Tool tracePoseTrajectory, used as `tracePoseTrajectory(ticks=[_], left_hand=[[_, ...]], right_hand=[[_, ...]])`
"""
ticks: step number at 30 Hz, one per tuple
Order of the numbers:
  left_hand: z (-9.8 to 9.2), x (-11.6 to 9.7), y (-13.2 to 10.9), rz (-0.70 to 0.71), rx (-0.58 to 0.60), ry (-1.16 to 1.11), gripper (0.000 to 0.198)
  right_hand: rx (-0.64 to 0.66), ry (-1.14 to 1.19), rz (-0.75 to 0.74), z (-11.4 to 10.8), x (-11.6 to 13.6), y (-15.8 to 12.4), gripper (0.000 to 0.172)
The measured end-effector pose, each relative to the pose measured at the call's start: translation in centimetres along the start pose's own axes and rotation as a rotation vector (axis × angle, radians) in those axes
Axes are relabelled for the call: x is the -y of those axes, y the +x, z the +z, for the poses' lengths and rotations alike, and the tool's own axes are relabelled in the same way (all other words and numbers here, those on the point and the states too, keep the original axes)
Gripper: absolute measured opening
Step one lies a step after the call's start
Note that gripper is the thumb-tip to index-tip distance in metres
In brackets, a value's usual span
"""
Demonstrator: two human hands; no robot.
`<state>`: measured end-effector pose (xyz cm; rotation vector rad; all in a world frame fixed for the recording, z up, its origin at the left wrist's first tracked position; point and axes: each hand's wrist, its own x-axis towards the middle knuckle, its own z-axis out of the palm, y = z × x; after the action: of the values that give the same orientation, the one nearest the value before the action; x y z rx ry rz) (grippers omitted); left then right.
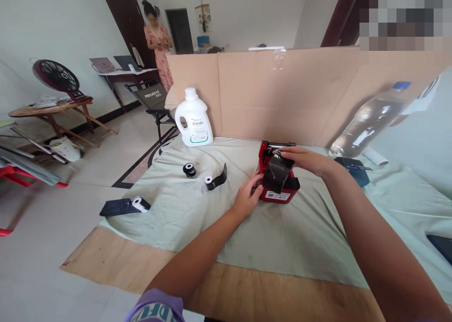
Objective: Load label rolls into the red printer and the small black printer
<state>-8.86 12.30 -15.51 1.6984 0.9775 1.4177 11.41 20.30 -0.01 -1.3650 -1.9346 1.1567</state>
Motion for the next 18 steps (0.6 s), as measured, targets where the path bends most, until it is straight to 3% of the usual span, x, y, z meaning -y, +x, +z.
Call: tracePoseTrajectory(ticks=[4, 11, 15, 18], left_hand=[[0.1, -0.3, 0.0, -0.009, -0.002, 0.001, 0.039], [0.0, -0.7, 0.0, 0.006, 0.003, 0.025, 0.039], [-0.1, -0.5, 0.0, 0.020, -0.002, 0.021, 0.039], [-0.2, -0.6, 0.0, 0.018, 0.002, 0.029, 0.039]], right_hand=[[-0.030, 0.183, 0.051, 0.7, 0.6, -0.7, 0.037], [-0.163, 0.175, 0.032, 3.5, 3.0, 0.7, 0.017], [-0.217, 0.152, 0.081, 5.9, 5.0, 2.4, 0.016], [-0.198, 0.038, 0.003, 8.2, 6.4, 4.5, 0.016]])
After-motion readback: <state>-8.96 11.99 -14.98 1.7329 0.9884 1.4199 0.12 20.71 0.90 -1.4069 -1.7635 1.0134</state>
